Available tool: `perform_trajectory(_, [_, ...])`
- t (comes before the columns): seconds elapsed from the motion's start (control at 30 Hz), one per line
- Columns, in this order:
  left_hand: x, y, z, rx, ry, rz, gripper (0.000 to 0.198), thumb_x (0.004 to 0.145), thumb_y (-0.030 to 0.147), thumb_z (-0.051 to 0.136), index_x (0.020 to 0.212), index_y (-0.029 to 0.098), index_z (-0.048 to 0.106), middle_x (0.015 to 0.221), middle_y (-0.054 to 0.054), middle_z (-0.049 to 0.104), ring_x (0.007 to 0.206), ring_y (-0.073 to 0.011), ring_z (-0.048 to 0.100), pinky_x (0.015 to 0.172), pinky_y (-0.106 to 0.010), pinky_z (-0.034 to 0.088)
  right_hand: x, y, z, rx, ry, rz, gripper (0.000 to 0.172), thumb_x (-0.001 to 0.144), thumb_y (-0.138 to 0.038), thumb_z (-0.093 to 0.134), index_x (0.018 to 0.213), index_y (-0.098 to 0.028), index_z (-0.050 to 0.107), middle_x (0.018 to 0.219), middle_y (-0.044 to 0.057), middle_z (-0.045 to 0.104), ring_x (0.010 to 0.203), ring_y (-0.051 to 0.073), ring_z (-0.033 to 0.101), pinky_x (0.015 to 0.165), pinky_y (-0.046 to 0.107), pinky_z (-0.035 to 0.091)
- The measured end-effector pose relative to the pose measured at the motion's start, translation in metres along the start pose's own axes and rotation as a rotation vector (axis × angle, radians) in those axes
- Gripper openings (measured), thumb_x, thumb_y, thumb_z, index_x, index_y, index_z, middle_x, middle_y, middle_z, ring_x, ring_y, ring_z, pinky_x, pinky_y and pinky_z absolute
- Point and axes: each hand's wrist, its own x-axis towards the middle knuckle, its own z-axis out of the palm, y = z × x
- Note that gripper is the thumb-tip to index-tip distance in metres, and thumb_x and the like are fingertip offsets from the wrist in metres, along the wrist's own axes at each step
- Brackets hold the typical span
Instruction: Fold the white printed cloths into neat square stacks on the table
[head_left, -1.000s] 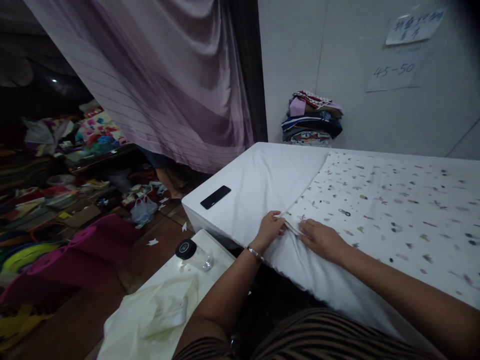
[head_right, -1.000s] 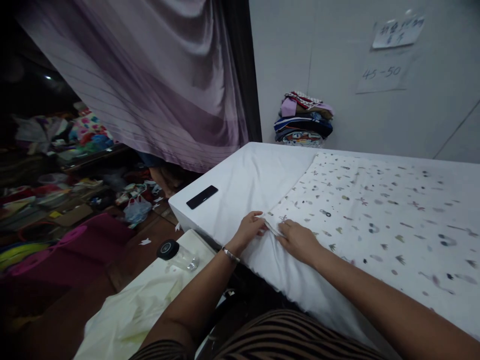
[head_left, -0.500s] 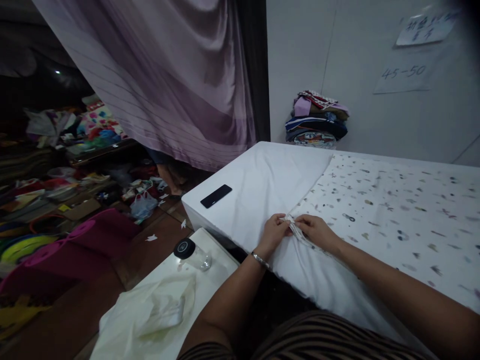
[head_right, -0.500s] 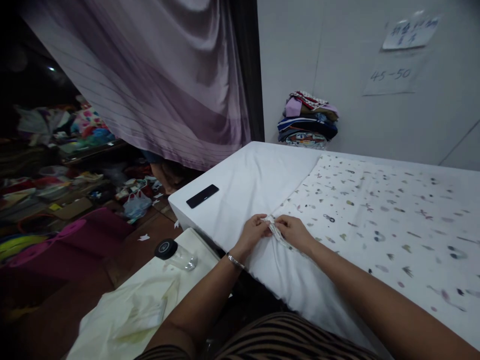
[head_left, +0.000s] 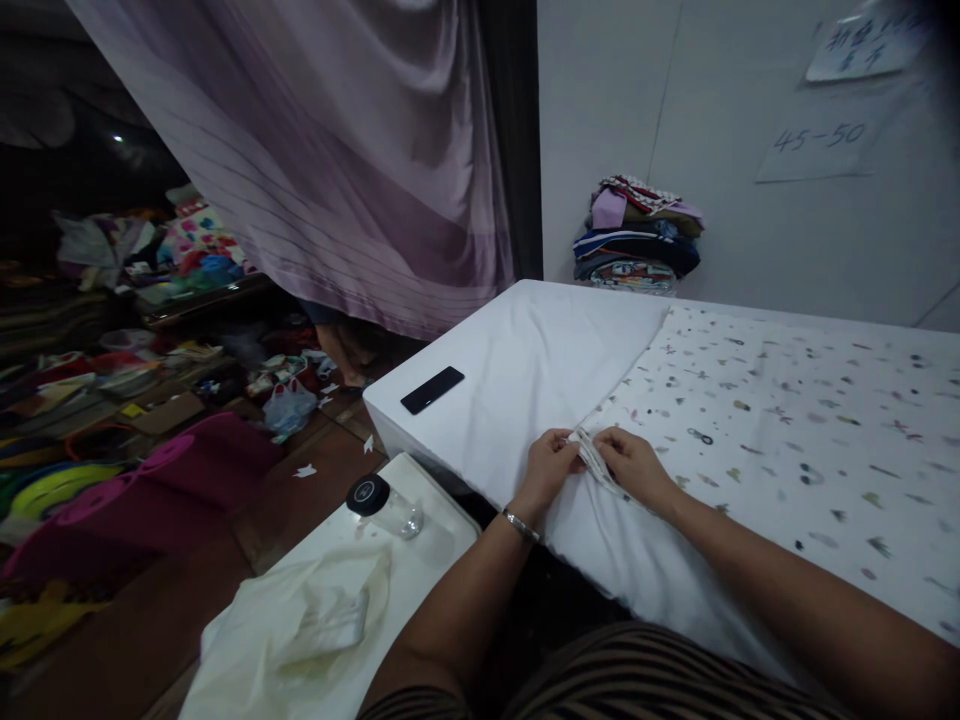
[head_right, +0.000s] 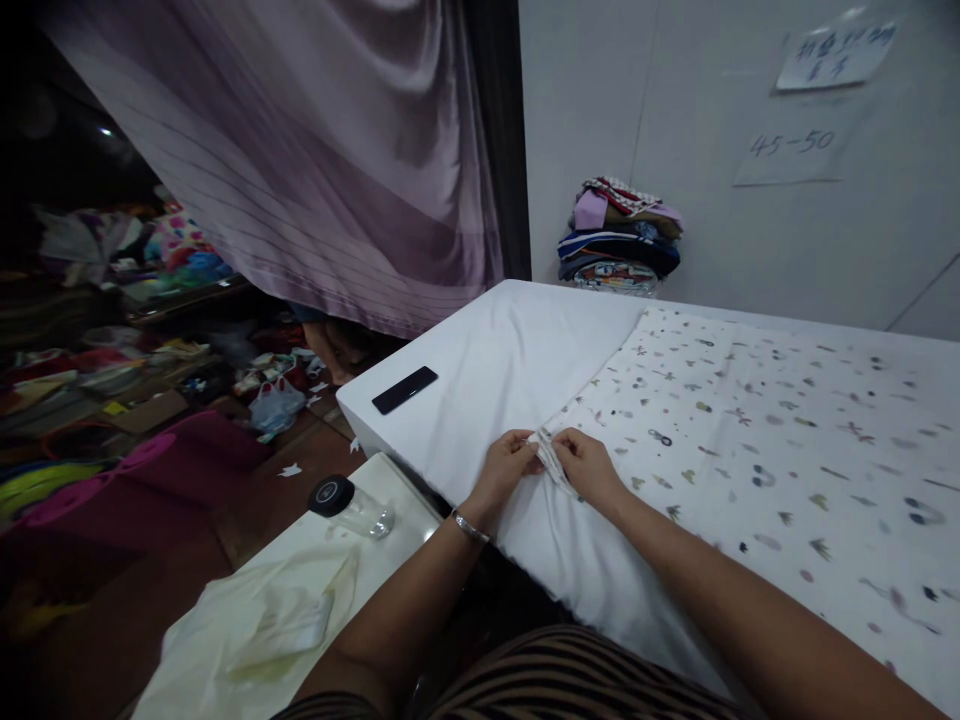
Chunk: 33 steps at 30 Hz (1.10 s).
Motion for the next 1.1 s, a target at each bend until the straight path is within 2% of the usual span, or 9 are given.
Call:
perform_trajectory(0.07, [-0.003, 0.002, -0.001, 0.197, 0.042, 0.108, 0.018, 0.079, 0.018, 0.054, 0.097, 0.015, 0.058, 0.079, -0.002, 0.061, 0.067, -0.0115, 0.060, 0.064, -0.025, 0.050, 0.000, 0.002, 0.001, -0.002, 0.016, -0.003, 0.022, 0.077, -0.039, 0.049, 0.072, -0.019, 0.058, 0.060, -0.002, 0.055, 0.054, 0.013, 0.047, 0.052, 0.026, 0.037])
perform_trajectory(0.17, [-0.011, 0.009, -0.005, 0.561, 0.167, 0.363, 0.024, 0.077, 0.014, 0.055, 0.101, 0.019, 0.059, 0.095, -0.003, 0.058, 0.075, -0.0109, 0.057, 0.074, -0.025, 0.047, 0.001, 0.004, 0.001, 0.028, 0.040, -0.013, 0.023, 0.077, -0.040, 0.050, 0.072, -0.019, 0.057, 0.060, -0.002, 0.054, 0.054, 0.013, 0.046, 0.052, 0.026, 0.037])
perform_trajectory(0.23, [-0.015, 0.013, -0.006, 0.718, 0.198, 0.453, 0.019, 0.078, 0.017, 0.056, 0.097, 0.019, 0.059, 0.099, -0.003, 0.055, 0.078, -0.0115, 0.055, 0.076, -0.025, 0.045, 0.000, 0.004, 0.000, 0.033, 0.048, -0.026, 0.023, 0.078, -0.041, 0.050, 0.073, -0.019, 0.057, 0.060, -0.003, 0.052, 0.054, 0.013, 0.045, 0.051, 0.026, 0.036])
perform_trajectory(0.3, [-0.018, 0.015, -0.006, 0.826, 0.185, 0.452, 0.011, 0.080, 0.025, 0.058, 0.088, 0.018, 0.060, 0.094, -0.003, 0.054, 0.081, -0.0137, 0.054, 0.076, -0.026, 0.044, 0.000, 0.004, 0.000, 0.018, 0.051, -0.043, 0.023, 0.078, -0.040, 0.050, 0.074, -0.019, 0.057, 0.061, -0.002, 0.052, 0.055, 0.013, 0.044, 0.052, 0.026, 0.036])
perform_trajectory(0.43, [-0.014, 0.013, -0.002, 0.978, 0.140, 0.379, 0.017, 0.078, 0.035, 0.061, 0.077, 0.018, 0.060, 0.086, -0.004, 0.054, 0.085, -0.0183, 0.053, 0.076, -0.029, 0.042, 0.000, 0.000, -0.001, -0.017, 0.040, -0.076, 0.022, 0.078, -0.040, 0.049, 0.073, -0.019, 0.056, 0.062, -0.002, 0.053, 0.057, 0.014, 0.045, 0.054, 0.027, 0.037])
perform_trajectory(0.53, [-0.006, 0.011, 0.000, 0.985, 0.129, 0.362, 0.012, 0.077, 0.028, 0.060, 0.070, 0.018, 0.058, 0.083, -0.003, 0.055, 0.082, -0.0175, 0.052, 0.073, -0.028, 0.041, 0.000, -0.004, -0.004, -0.047, 0.044, -0.106, 0.022, 0.079, -0.039, 0.049, 0.073, -0.019, 0.057, 0.064, -0.001, 0.054, 0.059, 0.014, 0.047, 0.057, 0.027, 0.038])
perform_trajectory(0.63, [0.000, 0.012, -0.005, 0.895, 0.177, 0.350, 0.009, 0.076, 0.022, 0.057, 0.068, 0.018, 0.056, 0.080, -0.002, 0.055, 0.076, -0.0142, 0.052, 0.069, -0.025, 0.039, -0.001, -0.010, -0.008, -0.087, 0.041, -0.129, 0.021, 0.080, -0.037, 0.047, 0.076, -0.020, 0.058, 0.066, -0.001, 0.056, 0.060, 0.014, 0.048, 0.058, 0.026, 0.038])
perform_trajectory(0.77, [0.002, 0.013, -0.014, 0.820, 0.222, 0.261, 0.013, 0.077, 0.023, 0.056, 0.065, 0.017, 0.056, 0.076, -0.001, 0.055, 0.070, -0.0125, 0.051, 0.063, -0.024, 0.038, -0.001, -0.015, -0.008, -0.219, -0.053, -0.179, 0.019, 0.082, -0.033, 0.044, 0.074, -0.021, 0.057, 0.061, -0.003, 0.055, 0.058, 0.014, 0.048, 0.056, 0.026, 0.036])
perform_trajectory(1.1, [0.001, 0.009, -0.018, 0.830, 0.178, 0.259, 0.017, 0.077, 0.021, 0.051, 0.063, 0.017, 0.059, 0.074, -0.001, 0.058, 0.068, -0.0121, 0.053, 0.061, -0.024, 0.037, 0.002, -0.011, 0.006, -0.535, -0.152, -0.235, 0.019, 0.086, -0.025, 0.039, 0.077, -0.020, 0.055, 0.075, 0.002, 0.060, 0.071, 0.017, 0.054, 0.065, 0.028, 0.037])
